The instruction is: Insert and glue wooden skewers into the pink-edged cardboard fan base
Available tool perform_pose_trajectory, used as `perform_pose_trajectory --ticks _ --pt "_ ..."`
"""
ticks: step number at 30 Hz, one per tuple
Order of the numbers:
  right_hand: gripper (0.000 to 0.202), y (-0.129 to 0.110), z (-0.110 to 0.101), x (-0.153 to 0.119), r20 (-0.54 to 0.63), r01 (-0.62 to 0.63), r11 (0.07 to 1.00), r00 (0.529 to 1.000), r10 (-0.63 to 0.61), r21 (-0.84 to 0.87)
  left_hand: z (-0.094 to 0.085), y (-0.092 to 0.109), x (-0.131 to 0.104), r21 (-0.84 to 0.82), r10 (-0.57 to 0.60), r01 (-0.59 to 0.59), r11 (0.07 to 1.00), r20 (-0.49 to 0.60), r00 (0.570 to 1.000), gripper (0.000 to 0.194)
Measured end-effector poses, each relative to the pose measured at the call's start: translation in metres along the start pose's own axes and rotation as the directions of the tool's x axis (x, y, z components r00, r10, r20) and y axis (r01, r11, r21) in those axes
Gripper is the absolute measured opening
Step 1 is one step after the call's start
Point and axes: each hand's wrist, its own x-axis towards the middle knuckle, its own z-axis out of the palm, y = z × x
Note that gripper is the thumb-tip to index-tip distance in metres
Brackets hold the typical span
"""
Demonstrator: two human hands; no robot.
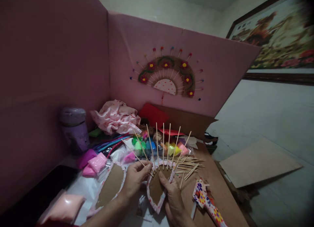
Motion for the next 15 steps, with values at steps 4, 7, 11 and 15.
perform_pose_trajectory --ticks 4,7,11,15 --pt "0.037 -0.003 0.002 -0.004 -0.028 -0.093 0.996 0.995 0.093 0.003 -0.001 -0.007 -0.005 -0.105 -0.066 0.065 0.992 -0.009 0.998 0.038" --pt "0.036 -0.004 0.002 -0.004 -0.040 -0.128 0.992 0.991 0.129 0.012 0.000 -0.007 -0.010 -0.156 -0.082 0.084 0.984 0.015 0.997 0.036" --pt "0.034 -0.003 0.000 -0.003 -0.037 -0.136 0.991 0.990 0.137 0.019 0.001 -0.007 -0.015 -0.139 -0.050 0.059 0.989 0.064 0.997 0.031" --pt "0.035 -0.001 -0.002 -0.002 -0.037 -0.120 0.992 0.992 0.121 0.038 -0.003 -0.014 -0.014 -0.085 0.002 0.005 0.996 0.083 0.997 0.028"
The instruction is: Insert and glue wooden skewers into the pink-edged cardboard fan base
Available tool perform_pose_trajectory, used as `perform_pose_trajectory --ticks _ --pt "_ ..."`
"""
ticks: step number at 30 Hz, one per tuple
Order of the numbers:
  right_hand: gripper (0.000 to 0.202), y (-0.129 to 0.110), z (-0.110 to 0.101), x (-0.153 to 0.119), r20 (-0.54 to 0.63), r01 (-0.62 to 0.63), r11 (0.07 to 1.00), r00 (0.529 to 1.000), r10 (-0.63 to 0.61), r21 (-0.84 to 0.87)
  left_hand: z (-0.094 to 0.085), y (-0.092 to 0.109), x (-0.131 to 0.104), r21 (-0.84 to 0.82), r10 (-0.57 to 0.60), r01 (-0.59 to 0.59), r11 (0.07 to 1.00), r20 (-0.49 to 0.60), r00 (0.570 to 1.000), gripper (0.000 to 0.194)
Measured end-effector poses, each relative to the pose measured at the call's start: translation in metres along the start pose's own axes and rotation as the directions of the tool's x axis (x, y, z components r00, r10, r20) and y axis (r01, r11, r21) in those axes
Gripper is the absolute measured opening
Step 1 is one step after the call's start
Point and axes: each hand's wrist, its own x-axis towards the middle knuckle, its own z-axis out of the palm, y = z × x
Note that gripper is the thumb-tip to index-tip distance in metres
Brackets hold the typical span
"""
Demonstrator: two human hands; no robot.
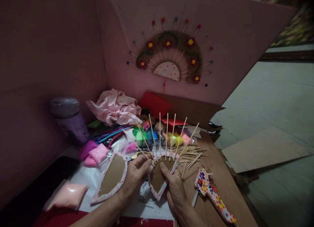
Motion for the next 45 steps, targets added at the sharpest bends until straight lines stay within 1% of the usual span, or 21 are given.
perform_pose_trajectory --ticks 4,9,12,15,21,29,35,45 --pt "0.039 0.001 -0.001 0.001 -0.035 0.057 0.998 0.998 -0.057 -0.001 -0.003 -0.004 0.001 0.064 0.012 -0.012 0.998 -0.005 1.000 0.026" --pt "0.037 0.001 -0.001 0.000 -0.006 0.024 0.999 1.000 -0.024 -0.032 -0.002 -0.003 0.000 0.076 0.053 -0.047 0.996 -0.074 0.996 0.023" --pt "0.036 0.000 -0.001 0.000 -0.002 0.053 0.998 0.999 -0.053 -0.039 -0.001 -0.003 0.001 0.093 0.087 -0.079 0.993 -0.089 0.992 0.025" --pt "0.036 0.000 -0.001 0.000 0.020 0.077 0.996 0.997 -0.076 -0.042 -0.001 -0.004 0.003 0.116 0.095 -0.085 0.990 -0.089 0.991 0.027" --pt "0.039 0.002 -0.003 0.003 -0.006 0.099 0.995 0.995 -0.099 -0.026 -0.002 -0.006 0.004 0.158 0.085 -0.075 0.985 -0.061 0.994 0.028" --pt "0.039 0.006 -0.007 0.005 -0.042 0.036 0.998 0.998 -0.038 -0.061 -0.006 -0.009 0.006 0.138 0.085 -0.076 0.988 -0.060 0.995 0.027" --pt "0.049 0.004 -0.006 0.004 -0.047 0.079 0.995 0.996 -0.082 -0.056 -0.006 -0.011 0.006 0.140 0.105 -0.098 0.985 -0.044 0.994 0.025" --pt "0.044 0.006 -0.009 0.003 -0.033 0.049 0.999 0.998 -0.049 0.001 -0.007 -0.012 0.006 0.144 0.108 -0.100 0.984 -0.046 0.993 0.025"
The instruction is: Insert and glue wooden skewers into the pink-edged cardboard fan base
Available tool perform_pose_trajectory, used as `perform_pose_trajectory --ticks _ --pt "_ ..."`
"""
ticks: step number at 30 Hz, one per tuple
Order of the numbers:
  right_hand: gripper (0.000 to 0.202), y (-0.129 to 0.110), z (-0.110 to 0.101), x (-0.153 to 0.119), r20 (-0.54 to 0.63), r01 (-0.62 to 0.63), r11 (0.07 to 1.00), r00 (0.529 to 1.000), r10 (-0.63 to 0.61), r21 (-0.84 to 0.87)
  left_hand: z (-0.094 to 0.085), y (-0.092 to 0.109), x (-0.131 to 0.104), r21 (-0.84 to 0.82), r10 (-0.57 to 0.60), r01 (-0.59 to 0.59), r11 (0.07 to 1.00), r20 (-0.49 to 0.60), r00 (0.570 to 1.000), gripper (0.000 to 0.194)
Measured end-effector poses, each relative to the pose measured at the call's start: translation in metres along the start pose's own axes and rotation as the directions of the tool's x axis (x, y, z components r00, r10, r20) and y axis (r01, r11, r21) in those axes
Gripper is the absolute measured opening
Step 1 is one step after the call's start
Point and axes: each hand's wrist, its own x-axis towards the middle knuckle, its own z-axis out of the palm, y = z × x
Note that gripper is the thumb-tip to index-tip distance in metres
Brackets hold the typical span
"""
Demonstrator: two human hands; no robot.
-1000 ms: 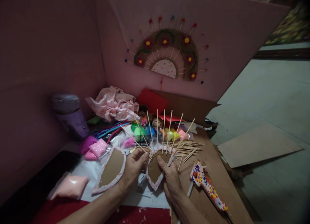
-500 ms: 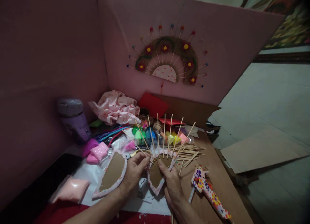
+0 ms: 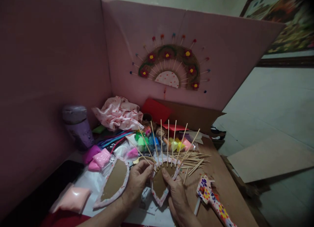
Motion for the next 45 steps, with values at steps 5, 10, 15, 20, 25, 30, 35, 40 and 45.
perform_pose_trajectory --ticks 5,10,15,20,25,30,35,40,45 --pt "0.041 0.0002 -0.0010 0.0004 0.008 -0.040 0.999 0.999 0.040 -0.004 0.0005 0.0003 0.0002 -0.002 -0.017 0.017 1.000 -0.001 1.000 0.025" --pt "0.038 -0.0010 0.0001 0.0011 0.009 -0.015 1.000 1.000 0.015 0.004 0.0022 0.0034 -0.0003 0.010 -0.011 0.011 1.000 -0.002 1.000 0.026" --pt "0.036 -0.0029 0.0008 -0.0006 0.018 -0.021 1.000 1.000 0.022 -0.021 0.0020 0.0027 -0.0009 0.012 -0.020 0.020 1.000 -0.016 1.000 0.025" --pt "0.041 -0.0051 0.0037 -0.0027 0.012 -0.018 0.999 1.000 0.018 -0.035 0.0010 0.0007 -0.0009 0.018 -0.017 0.018 1.000 -0.013 1.000 0.026" --pt "0.044 -0.0070 0.0055 -0.0036 0.008 0.025 0.998 1.000 -0.024 -0.052 -0.0002 -0.0002 -0.0010 0.010 -0.026 0.026 1.000 -0.029 0.999 0.025" --pt "0.043 -0.0062 0.0051 -0.0033 0.012 -0.025 0.999 1.000 0.025 -0.035 0.0008 0.0019 -0.0045 -0.029 -0.050 0.050 0.998 -0.006 0.999 0.026" --pt "0.045 -0.0042 0.0033 -0.0024 0.008 -0.012 0.999 1.000 0.012 -0.033 0.0019 0.0050 -0.0059 -0.039 -0.055 0.055 0.998 -0.012 0.998 0.027" --pt "0.051 -0.0052 0.0042 -0.0036 0.000 -0.027 1.000 1.000 0.027 -0.008 0.0018 0.0057 -0.0063 -0.029 -0.053 0.052 0.998 -0.023 0.998 0.028" --pt "0.044 -0.0076 0.0059 -0.0061 0.026 -0.081 0.996 0.996 0.081 0.027 0.0036 0.0083 -0.0065 -0.046 -0.076 0.076 0.996 -0.003 0.997 0.032"
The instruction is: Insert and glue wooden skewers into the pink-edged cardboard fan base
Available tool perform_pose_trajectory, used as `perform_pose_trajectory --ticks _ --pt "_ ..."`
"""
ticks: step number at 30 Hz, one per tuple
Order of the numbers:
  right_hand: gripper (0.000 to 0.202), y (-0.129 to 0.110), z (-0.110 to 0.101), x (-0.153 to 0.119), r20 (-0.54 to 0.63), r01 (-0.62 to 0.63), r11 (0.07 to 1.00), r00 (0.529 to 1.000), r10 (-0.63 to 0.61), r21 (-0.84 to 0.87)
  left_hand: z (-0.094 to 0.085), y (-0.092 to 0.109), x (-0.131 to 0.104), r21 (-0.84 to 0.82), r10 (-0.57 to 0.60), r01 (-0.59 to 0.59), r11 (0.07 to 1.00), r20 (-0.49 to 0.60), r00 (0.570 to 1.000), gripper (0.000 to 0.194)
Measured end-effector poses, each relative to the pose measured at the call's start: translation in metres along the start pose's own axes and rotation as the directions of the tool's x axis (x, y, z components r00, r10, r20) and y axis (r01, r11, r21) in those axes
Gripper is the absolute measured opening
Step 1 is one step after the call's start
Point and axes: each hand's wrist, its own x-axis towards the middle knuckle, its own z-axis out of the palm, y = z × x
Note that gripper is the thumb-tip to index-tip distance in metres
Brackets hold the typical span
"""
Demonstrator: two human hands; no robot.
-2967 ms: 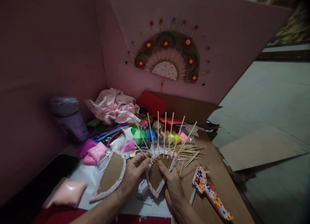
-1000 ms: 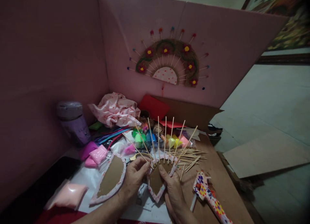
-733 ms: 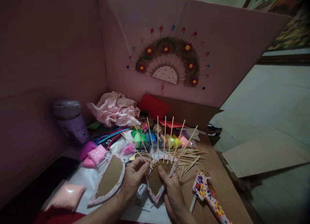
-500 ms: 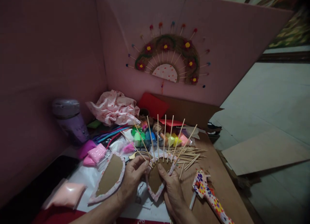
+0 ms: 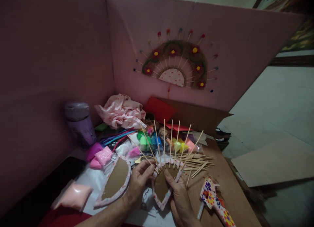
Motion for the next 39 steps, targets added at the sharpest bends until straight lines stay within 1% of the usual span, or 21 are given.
perform_pose_trajectory --ticks 3,6,12,15,19,32,36,39 --pt "0.040 -0.001 0.001 -0.002 -0.003 -0.035 0.999 0.999 0.035 0.014 0.002 0.001 0.000 -0.022 0.007 -0.006 1.000 0.028 1.000 0.032" --pt "0.038 0.000 0.002 -0.002 0.001 -0.036 0.999 0.999 0.036 0.005 0.003 0.000 0.001 -0.039 0.005 -0.004 0.999 0.040 0.999 0.033" --pt "0.038 0.000 0.001 -0.001 0.035 0.007 0.999 0.999 -0.005 -0.053 0.003 -0.005 0.005 -0.031 -0.005 0.004 1.000 -0.029 1.000 0.040" --pt "0.036 0.000 0.001 -0.001 0.035 0.018 0.998 0.999 -0.016 -0.061 0.003 -0.005 0.005 -0.022 -0.011 0.010 1.000 -0.027 1.000 0.041" --pt "0.038 -0.001 0.004 -0.003 0.023 -0.003 0.999 1.000 0.004 -0.044 0.003 -0.003 0.004 -0.001 0.001 -0.001 1.000 -0.031 1.000 0.042" --pt "0.041 0.001 -0.001 0.001 0.002 -0.012 1.000 1.000 0.012 -0.027 -0.001 -0.011 0.008 0.013 0.024 -0.025 1.000 0.022 0.999 0.041" --pt "0.036 0.002 -0.002 0.001 0.013 -0.011 1.000 1.000 0.011 -0.006 -0.001 -0.010 0.007 0.035 0.045 -0.046 0.998 0.027 0.999 0.040" --pt "0.034 0.003 -0.003 0.001 0.036 -0.008 1.000 0.999 0.008 0.003 -0.002 -0.009 0.006 0.054 0.037 -0.039 0.998 0.037 0.999 0.039"
